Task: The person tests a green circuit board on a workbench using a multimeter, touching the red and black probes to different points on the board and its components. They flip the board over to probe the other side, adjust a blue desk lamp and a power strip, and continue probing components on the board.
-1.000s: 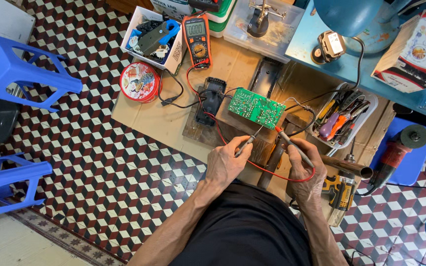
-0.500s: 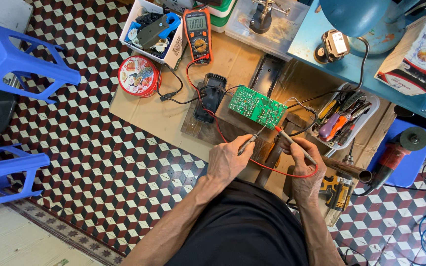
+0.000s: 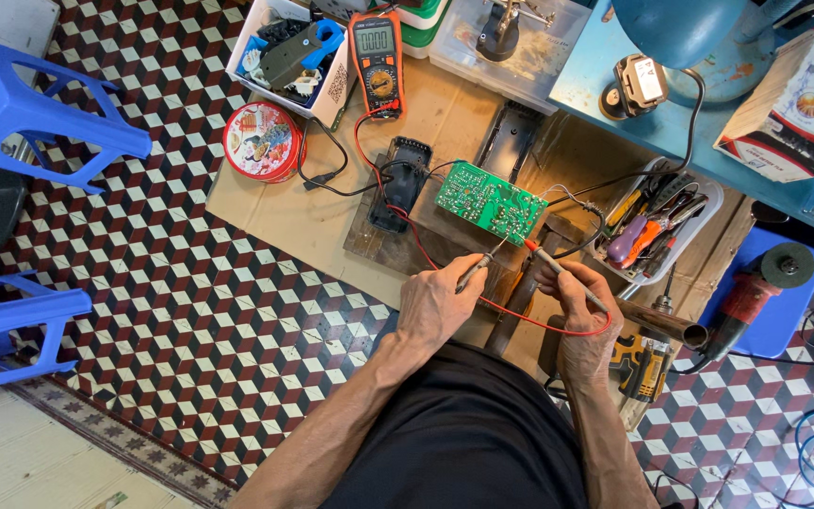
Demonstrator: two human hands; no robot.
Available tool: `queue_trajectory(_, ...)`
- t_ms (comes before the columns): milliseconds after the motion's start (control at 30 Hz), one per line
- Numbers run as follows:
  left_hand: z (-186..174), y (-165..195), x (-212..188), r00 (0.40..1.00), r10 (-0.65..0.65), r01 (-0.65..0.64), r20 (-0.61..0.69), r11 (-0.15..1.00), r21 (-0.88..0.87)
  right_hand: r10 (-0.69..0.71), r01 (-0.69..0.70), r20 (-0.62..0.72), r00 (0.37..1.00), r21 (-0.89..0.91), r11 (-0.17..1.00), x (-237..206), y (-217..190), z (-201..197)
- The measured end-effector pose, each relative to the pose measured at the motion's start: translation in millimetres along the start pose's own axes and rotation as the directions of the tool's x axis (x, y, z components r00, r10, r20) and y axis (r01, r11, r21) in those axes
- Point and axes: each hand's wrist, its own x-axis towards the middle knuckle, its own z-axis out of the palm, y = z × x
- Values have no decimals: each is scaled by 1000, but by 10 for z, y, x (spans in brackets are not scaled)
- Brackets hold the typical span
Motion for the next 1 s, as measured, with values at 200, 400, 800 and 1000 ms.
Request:
queue_trajectory(200,29,-62,15,1000,-19,18,15,1000,11,22,-22,-4,1000,33,999,15,30,-21)
queue_trajectory(400,79,-112,26,1000,-6,6,1,1000,8,21,-22,10,1000,40,999,34,51,-41)
queue_trajectory(800,68,-108,38,1000,18,-18,2,1000,12,32,-32,10,999,63,997,27,75,-65)
queue_trajectory(1000,62,-104,61,1000,30,-30,8,999,20,29,-30,12,1000,65,997,45,77,-63)
